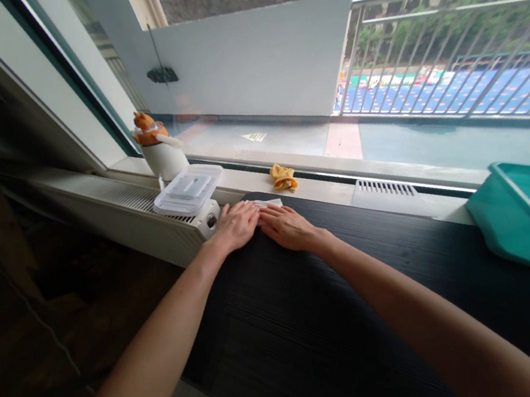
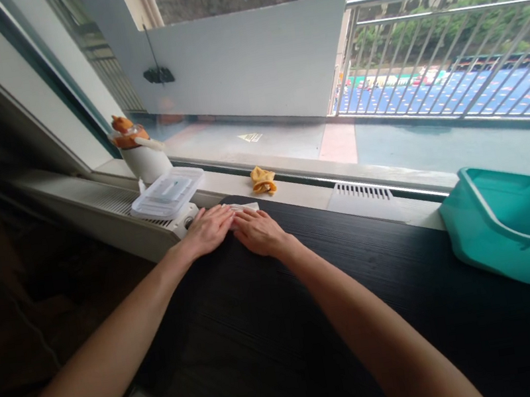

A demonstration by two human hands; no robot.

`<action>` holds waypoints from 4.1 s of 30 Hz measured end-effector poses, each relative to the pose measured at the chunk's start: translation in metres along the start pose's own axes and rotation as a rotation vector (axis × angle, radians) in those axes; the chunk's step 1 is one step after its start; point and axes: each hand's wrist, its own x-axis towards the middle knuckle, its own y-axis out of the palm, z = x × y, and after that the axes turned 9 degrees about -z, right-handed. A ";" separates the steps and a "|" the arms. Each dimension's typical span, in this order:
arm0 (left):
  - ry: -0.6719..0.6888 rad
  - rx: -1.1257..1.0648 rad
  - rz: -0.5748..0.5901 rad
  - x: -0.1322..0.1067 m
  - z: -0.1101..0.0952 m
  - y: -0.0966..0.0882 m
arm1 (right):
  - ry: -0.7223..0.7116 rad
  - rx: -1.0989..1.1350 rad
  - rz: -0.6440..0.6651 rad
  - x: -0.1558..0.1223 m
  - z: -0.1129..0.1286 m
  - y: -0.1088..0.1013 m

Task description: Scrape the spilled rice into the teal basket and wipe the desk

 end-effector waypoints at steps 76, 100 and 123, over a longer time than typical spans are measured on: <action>-0.141 -0.081 -0.024 -0.174 0.031 -0.045 | 0.158 0.020 0.070 -0.058 0.188 0.018; -0.077 -0.099 -0.017 -0.248 0.016 -0.069 | 0.057 0.114 0.079 -0.114 0.235 0.011; 0.189 -0.091 0.084 -0.204 -0.033 -0.064 | 0.113 0.033 0.101 -0.147 0.193 -0.024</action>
